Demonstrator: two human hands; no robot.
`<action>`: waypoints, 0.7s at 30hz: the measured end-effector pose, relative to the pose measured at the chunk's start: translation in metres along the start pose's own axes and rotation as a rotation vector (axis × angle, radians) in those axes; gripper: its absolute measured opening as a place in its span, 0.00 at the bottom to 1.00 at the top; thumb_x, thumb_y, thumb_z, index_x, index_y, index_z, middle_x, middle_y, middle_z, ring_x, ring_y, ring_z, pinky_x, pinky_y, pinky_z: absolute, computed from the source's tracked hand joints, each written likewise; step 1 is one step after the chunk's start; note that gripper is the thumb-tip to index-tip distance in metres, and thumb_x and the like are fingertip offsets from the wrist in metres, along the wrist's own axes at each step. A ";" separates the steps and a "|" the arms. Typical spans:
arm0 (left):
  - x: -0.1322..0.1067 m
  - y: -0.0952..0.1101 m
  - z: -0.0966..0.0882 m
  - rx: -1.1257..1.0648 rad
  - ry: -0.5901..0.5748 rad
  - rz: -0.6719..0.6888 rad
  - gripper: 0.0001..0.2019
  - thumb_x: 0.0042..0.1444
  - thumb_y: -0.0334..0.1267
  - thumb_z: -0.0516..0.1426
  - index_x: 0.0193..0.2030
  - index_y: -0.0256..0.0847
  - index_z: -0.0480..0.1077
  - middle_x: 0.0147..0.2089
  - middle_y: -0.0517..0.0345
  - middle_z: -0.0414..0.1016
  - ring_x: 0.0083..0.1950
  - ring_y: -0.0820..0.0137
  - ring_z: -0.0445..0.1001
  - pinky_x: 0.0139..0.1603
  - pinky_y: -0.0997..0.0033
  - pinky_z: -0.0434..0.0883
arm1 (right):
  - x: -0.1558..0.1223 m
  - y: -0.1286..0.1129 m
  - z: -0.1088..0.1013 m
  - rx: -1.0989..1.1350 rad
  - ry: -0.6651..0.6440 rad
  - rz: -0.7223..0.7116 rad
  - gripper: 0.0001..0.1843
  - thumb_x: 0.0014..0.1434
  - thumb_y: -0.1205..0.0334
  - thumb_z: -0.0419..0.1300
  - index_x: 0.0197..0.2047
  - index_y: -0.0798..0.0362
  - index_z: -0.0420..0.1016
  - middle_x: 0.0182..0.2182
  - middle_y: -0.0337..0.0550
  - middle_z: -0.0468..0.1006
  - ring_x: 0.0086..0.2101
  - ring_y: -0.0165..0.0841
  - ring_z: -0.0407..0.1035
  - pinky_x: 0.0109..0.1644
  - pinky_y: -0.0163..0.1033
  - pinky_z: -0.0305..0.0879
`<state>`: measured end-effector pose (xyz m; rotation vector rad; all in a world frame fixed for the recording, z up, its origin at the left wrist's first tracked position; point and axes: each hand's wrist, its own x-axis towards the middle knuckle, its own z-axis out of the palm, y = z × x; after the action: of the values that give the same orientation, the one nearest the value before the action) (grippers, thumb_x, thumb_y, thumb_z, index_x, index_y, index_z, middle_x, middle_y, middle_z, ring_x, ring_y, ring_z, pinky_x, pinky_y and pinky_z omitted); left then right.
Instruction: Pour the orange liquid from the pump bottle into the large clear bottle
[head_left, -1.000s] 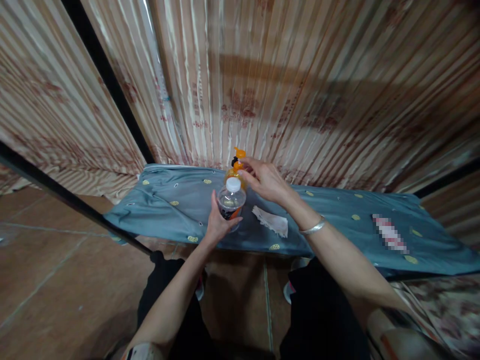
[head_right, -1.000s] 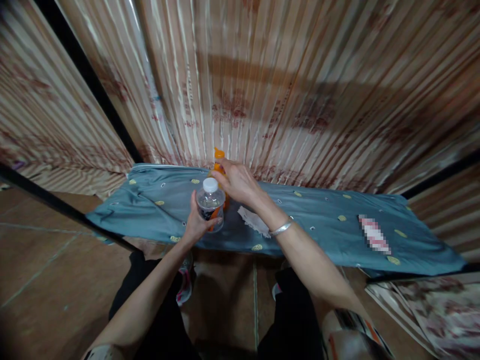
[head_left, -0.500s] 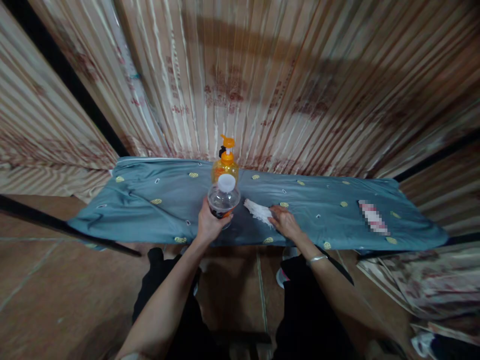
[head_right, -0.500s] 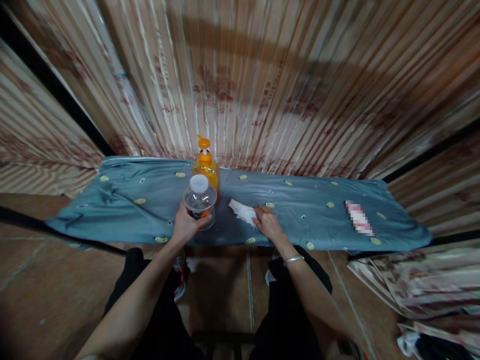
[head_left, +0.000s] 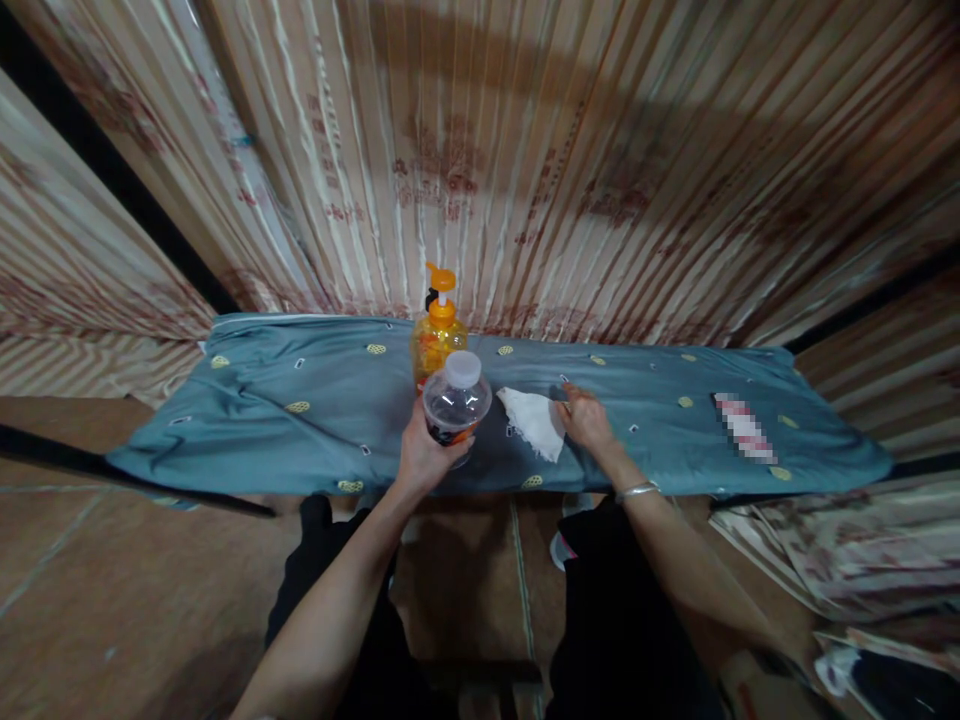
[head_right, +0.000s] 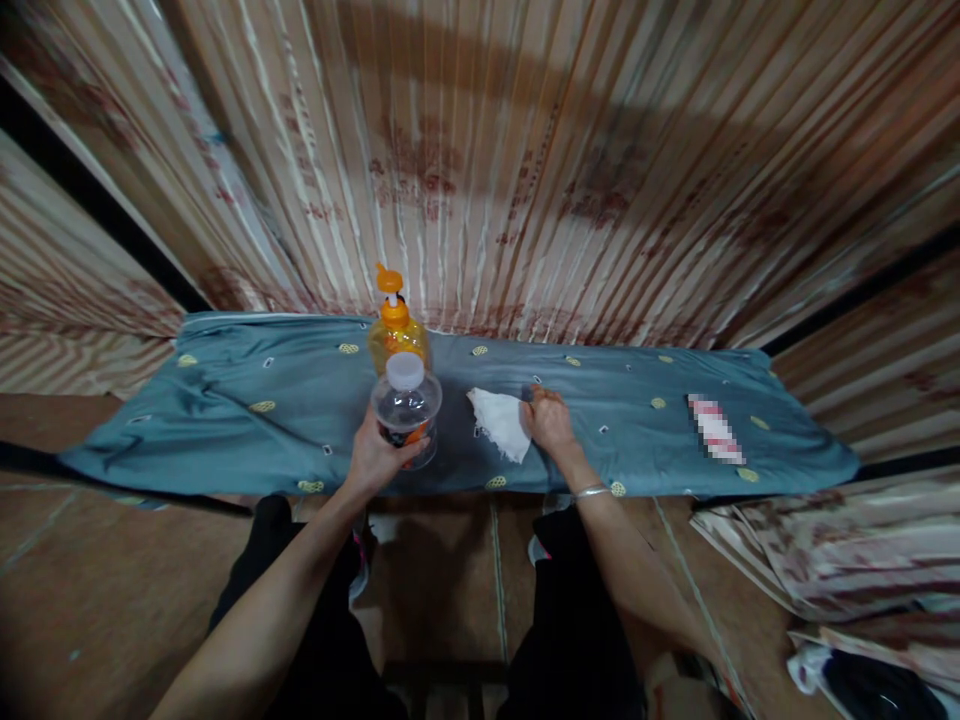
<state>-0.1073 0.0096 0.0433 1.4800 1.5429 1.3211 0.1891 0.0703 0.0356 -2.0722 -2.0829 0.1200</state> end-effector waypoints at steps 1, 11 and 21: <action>0.001 -0.001 0.000 0.000 0.002 -0.001 0.41 0.36 0.38 0.74 0.60 0.40 0.67 0.55 0.49 0.83 0.57 0.55 0.83 0.60 0.56 0.77 | -0.003 -0.009 0.003 0.008 -0.002 -0.038 0.20 0.70 0.65 0.57 0.62 0.61 0.74 0.57 0.64 0.81 0.58 0.46 0.76 0.64 0.46 0.67; 0.001 -0.005 -0.001 -0.019 -0.007 -0.006 0.43 0.36 0.42 0.74 0.62 0.39 0.66 0.56 0.46 0.82 0.58 0.53 0.82 0.62 0.54 0.76 | -0.024 -0.055 0.027 0.076 -0.093 -0.320 0.17 0.63 0.77 0.54 0.50 0.58 0.78 0.51 0.57 0.83 0.54 0.43 0.76 0.62 0.47 0.71; 0.001 -0.002 0.001 -0.047 -0.018 0.006 0.42 0.37 0.37 0.74 0.61 0.39 0.66 0.55 0.47 0.82 0.57 0.54 0.82 0.61 0.52 0.77 | -0.036 -0.088 -0.085 0.383 0.189 -0.456 0.20 0.74 0.55 0.53 0.61 0.53 0.75 0.48 0.51 0.85 0.47 0.41 0.80 0.54 0.45 0.74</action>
<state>-0.1074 0.0111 0.0411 1.4648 1.4875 1.3353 0.1197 0.0257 0.1333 -1.3101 -2.1499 0.2214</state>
